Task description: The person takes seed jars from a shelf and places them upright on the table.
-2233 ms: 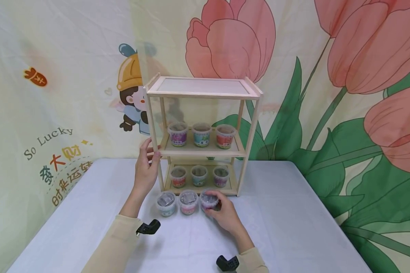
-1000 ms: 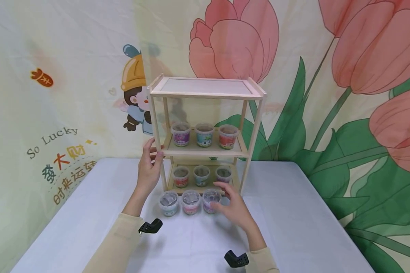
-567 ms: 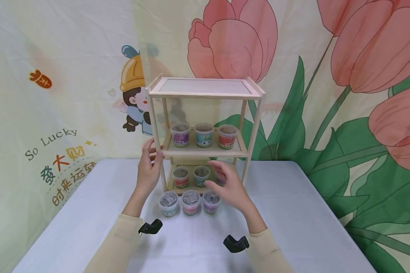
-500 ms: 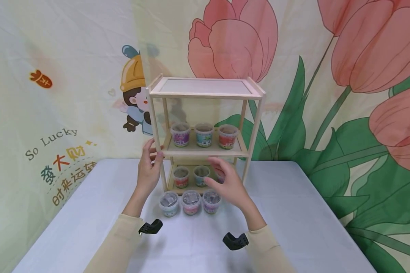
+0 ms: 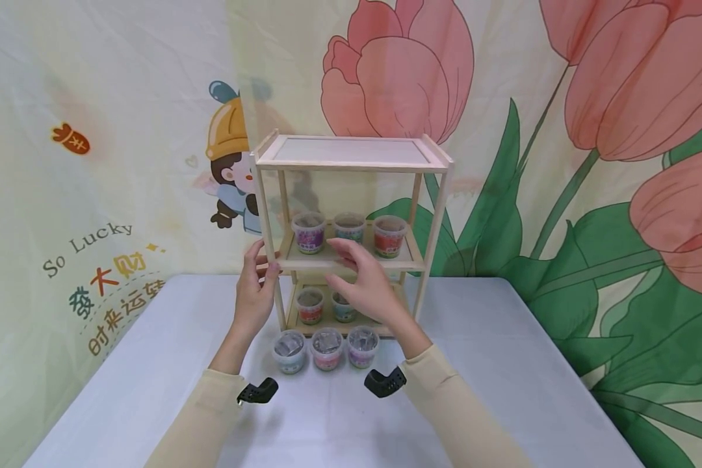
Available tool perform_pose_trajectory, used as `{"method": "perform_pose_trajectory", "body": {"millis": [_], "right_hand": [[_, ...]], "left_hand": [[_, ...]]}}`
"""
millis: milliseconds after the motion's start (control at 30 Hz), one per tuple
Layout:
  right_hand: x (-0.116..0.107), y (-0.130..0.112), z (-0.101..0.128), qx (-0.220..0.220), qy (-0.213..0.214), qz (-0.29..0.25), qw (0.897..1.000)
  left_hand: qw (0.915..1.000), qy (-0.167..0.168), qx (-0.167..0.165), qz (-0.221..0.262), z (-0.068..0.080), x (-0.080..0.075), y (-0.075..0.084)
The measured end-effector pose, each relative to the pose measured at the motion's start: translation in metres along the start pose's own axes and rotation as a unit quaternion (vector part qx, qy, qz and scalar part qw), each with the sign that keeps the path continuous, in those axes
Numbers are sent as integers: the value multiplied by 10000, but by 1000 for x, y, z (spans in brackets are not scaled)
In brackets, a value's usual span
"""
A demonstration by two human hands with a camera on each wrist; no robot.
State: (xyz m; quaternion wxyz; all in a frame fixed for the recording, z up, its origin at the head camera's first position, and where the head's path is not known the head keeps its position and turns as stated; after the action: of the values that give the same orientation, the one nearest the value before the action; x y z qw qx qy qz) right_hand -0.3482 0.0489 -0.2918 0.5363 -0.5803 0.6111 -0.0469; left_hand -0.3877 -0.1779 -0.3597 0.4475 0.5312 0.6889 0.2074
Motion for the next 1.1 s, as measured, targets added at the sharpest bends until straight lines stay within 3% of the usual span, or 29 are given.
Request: {"method": "perform_pose_trajectory", "body": {"millis": [367,633,1100], "right_hand": [[5,5,-31,850,-197,-204,9960],[9,7,-44,1390,-397,74,9895],[17,14,-75,1425,-384,429,9881]], "left_hand": [[10000,-29,-52,17,-1,-1,3],[10000,-33,-20,25,0,-1,2],[10000,-42,-64,14,0,-1,2]]}}
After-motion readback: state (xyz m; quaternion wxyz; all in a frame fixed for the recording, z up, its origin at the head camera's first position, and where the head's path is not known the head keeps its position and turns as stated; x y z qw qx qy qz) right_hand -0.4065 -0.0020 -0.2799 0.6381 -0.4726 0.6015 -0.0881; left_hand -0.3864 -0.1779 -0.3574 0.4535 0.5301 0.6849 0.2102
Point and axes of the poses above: each hand's wrist, its own z-axis away from the middle knuckle, its own x-axis out of the palm, y = z × x, the point moved 8 cm from there along -z, towards the middle knuckle, and after that the axes turned 15 degrees about -y, right-handed, at the moved point
